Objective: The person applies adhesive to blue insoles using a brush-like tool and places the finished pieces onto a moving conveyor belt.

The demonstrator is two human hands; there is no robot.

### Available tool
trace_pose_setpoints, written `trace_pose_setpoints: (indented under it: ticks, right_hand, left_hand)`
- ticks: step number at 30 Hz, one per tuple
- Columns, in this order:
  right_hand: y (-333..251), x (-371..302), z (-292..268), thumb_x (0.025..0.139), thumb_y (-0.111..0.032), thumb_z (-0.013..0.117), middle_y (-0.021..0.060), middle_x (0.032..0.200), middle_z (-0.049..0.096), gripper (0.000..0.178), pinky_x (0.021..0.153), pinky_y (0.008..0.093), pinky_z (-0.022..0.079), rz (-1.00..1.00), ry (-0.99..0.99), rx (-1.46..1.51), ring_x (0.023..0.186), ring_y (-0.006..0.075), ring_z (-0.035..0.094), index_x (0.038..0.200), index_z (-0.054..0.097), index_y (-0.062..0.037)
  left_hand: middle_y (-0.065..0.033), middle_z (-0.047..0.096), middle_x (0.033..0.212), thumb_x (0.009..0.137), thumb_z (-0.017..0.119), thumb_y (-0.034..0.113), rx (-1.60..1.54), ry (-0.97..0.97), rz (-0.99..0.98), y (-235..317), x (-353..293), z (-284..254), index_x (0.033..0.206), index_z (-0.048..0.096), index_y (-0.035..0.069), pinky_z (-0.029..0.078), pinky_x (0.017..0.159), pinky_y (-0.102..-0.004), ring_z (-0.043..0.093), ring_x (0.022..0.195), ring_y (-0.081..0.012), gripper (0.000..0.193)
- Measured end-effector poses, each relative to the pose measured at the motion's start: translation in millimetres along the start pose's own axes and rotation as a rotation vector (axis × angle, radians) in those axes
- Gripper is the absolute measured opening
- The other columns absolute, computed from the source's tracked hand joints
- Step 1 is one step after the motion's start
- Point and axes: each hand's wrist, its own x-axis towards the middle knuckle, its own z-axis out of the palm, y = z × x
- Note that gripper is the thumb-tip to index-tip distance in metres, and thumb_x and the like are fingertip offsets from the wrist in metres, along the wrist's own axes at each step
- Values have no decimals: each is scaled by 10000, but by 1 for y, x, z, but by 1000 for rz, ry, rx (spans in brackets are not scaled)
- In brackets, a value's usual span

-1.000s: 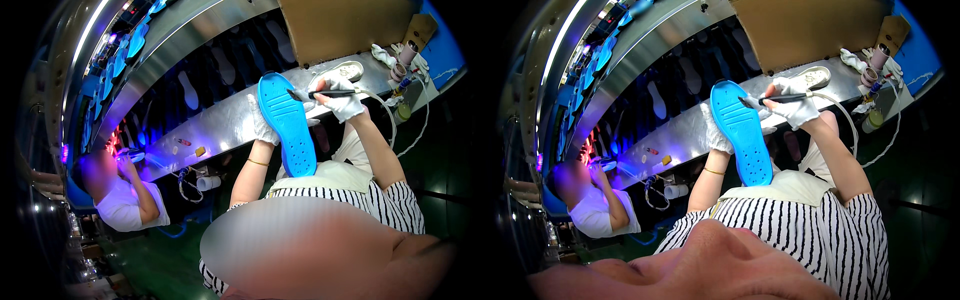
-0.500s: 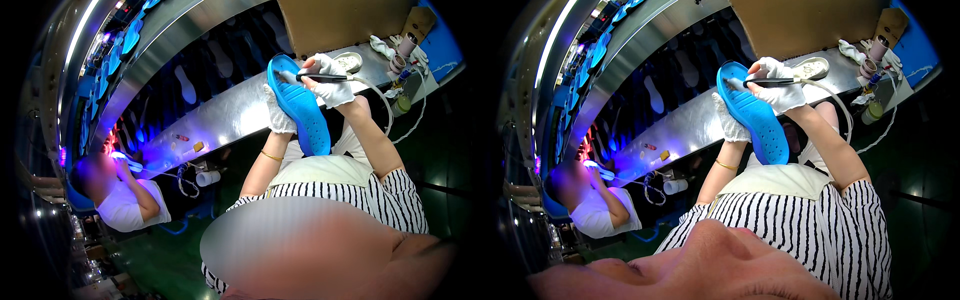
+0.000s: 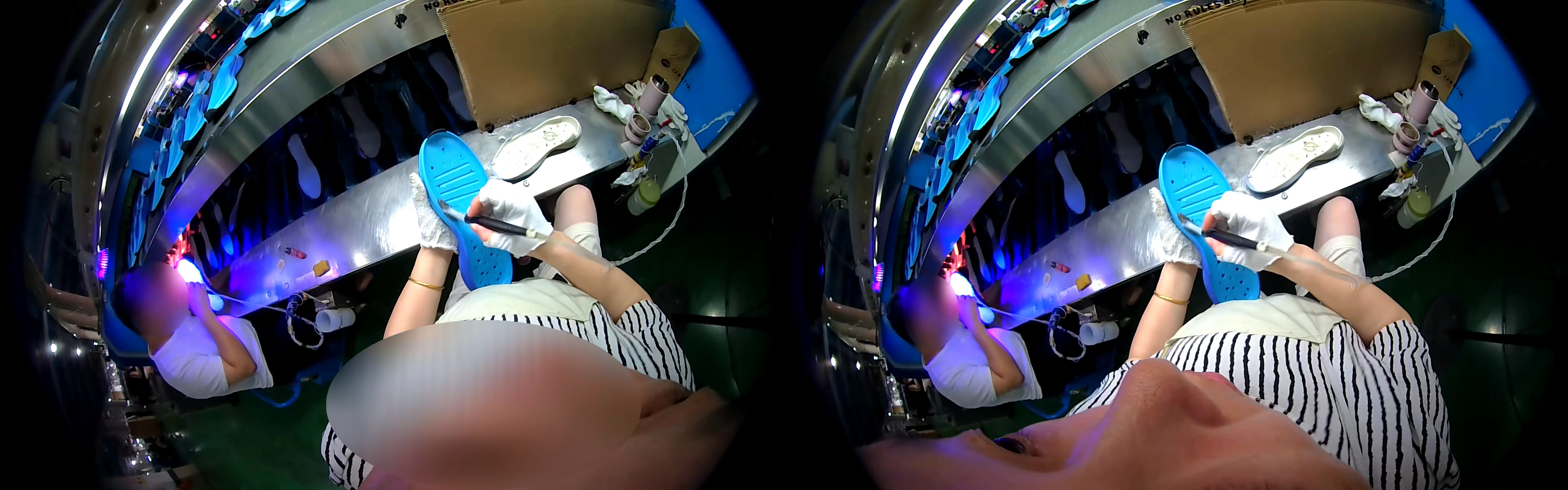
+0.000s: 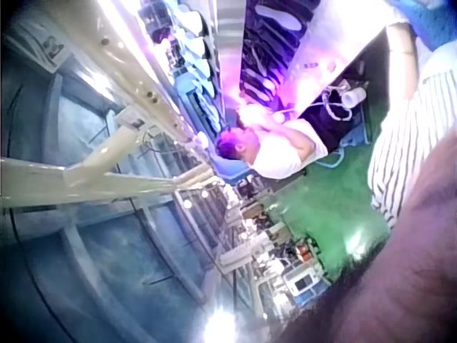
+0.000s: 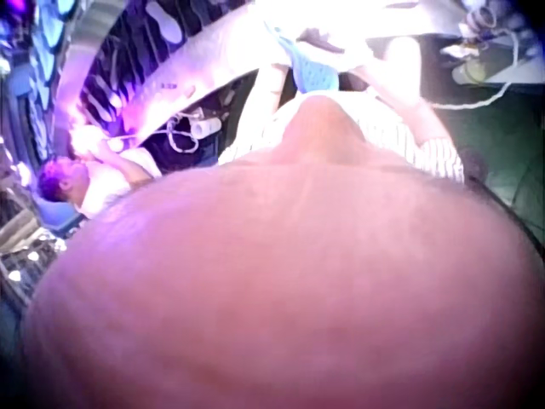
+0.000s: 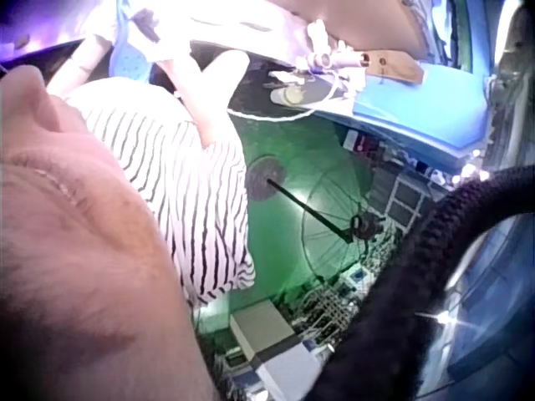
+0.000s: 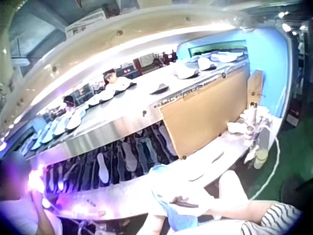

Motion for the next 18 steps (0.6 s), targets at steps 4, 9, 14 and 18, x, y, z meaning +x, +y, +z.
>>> trace_pose_setpoints:
  ticks: [4,9,14,18]
  right_hand:
    - [13,-21,-6,785,-40,695,33,788,611,125,662,256,481,454,36,434,702,104,579,874,607,-47]
    - [23,-41,-12,779,-26,726,53,839,656,143,708,259,497,385,104,363,759,119,616,869,615,-27]
    - [20,-34,-16,821,-14,687,51,887,643,105,706,251,493,424,67,523,765,106,602,895,614,-29]
    - [15,-18,-22,842,1,660,65,952,649,107,708,237,491,339,128,404,767,88,591,939,621,-21]
  left_hand:
    - [-154,487,1368,890,335,721,-101,-111,-179,2,-33,4,1438,348,90,436,1027,-455,517,1202,-305,835]
    - [-148,435,1411,850,287,761,235,-148,-263,-17,-58,15,1468,259,95,474,990,-435,518,1208,-305,909]
    - [-154,433,1416,906,328,694,10,-121,-186,-26,-17,1,1467,279,101,418,1043,-452,477,1246,-317,817]
    - [-157,429,1423,854,394,740,-132,-266,-132,-26,11,-3,1462,300,114,400,1048,-499,467,1252,-339,878]
